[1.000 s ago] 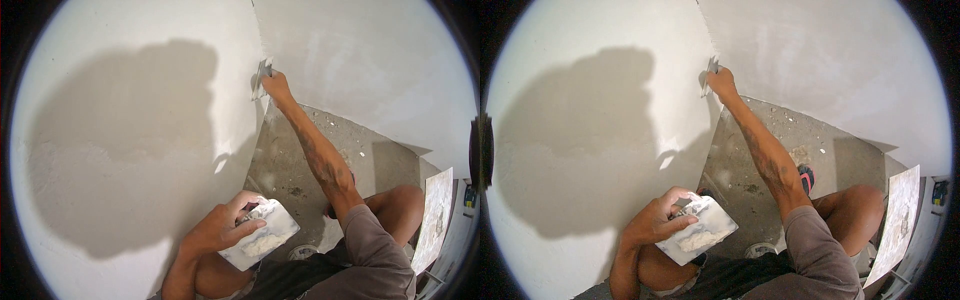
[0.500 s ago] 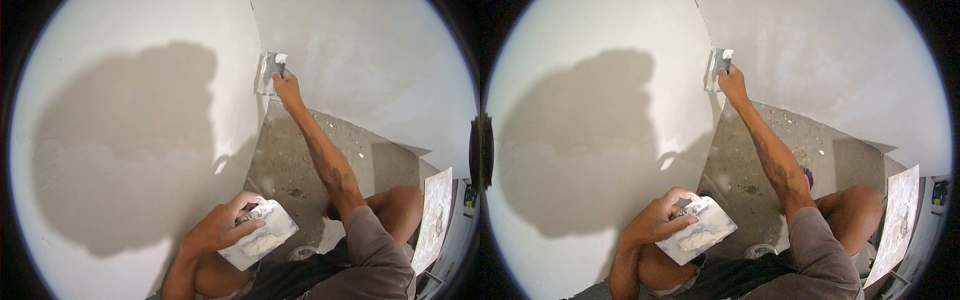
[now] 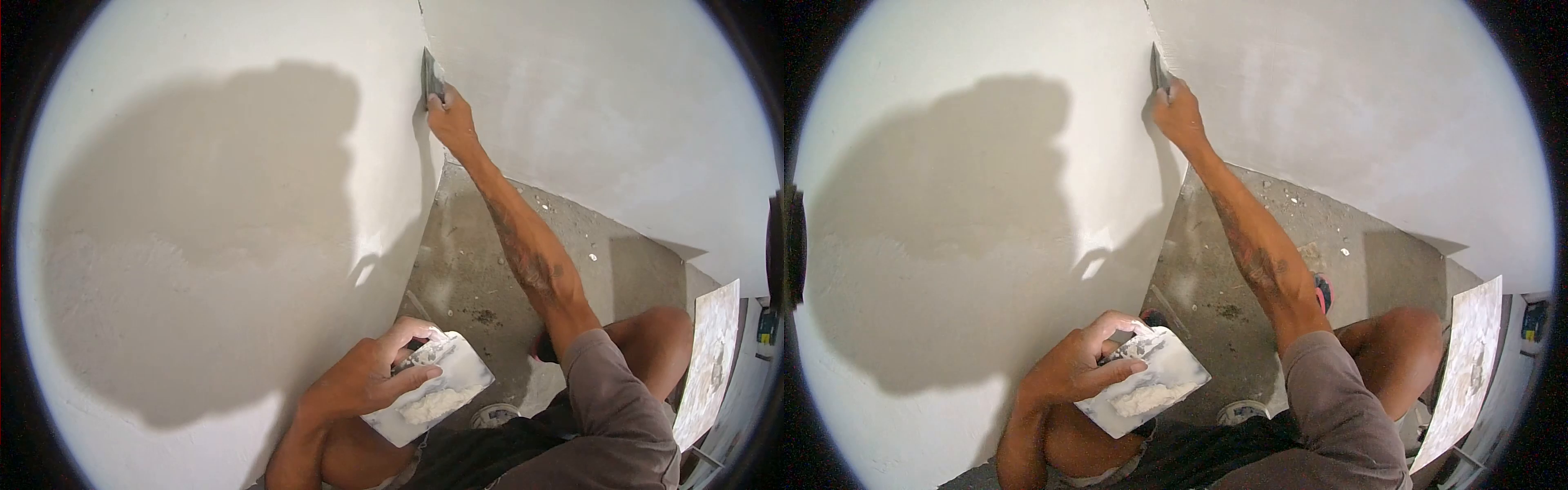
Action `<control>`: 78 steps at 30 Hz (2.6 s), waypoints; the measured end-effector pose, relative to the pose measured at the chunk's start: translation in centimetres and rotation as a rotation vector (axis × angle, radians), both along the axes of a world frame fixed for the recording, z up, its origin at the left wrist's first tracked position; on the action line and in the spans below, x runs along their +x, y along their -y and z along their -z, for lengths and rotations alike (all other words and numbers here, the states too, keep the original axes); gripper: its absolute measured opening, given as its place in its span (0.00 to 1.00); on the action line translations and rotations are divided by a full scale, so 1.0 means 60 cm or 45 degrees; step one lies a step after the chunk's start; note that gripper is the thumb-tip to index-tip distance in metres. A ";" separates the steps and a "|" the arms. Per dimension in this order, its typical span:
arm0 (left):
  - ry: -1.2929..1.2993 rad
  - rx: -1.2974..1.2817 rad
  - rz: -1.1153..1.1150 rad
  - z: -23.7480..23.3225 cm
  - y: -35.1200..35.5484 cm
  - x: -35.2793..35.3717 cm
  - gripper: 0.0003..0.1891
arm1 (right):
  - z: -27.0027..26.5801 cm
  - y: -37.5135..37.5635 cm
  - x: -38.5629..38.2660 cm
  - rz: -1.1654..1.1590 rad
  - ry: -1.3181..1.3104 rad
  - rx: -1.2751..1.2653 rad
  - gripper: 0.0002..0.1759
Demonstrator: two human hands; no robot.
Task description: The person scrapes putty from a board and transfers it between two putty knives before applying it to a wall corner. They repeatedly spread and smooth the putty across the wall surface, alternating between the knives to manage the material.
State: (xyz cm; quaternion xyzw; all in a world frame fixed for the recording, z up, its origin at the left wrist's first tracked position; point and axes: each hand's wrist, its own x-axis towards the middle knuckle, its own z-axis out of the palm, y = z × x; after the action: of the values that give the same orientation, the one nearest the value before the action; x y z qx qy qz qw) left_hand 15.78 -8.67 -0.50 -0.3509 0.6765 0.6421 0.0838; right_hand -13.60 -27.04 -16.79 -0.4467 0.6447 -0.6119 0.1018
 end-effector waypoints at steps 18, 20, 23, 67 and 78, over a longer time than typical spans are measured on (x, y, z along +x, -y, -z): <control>-0.052 -0.064 0.025 0.009 -0.002 0.004 0.28 | 0.062 -0.042 -0.028 -0.057 0.451 0.428 0.17; -0.043 -0.057 0.023 0.007 -0.002 0.003 0.28 | 0.079 -0.026 -0.035 -0.134 0.615 0.382 0.16; 0.038 -0.008 0.011 -0.003 -0.001 -0.001 0.25 | 0.077 -0.007 -0.044 -0.281 0.725 0.475 0.16; -0.123 -0.069 0.070 0.020 -0.003 0.007 0.25 | -0.020 -0.159 0.164 -0.252 0.045 -0.055 0.26; -0.087 -0.022 0.097 0.020 -0.003 0.006 0.24 | -0.059 -0.263 0.196 -0.585 -0.402 -0.324 0.26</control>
State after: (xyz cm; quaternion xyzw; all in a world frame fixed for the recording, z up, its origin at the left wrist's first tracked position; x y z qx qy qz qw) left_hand 16.16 -8.49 -1.67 -0.3035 0.6974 0.6441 0.0818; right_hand -1.83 -11.28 -13.26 -0.6795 0.4528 -0.5719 0.0792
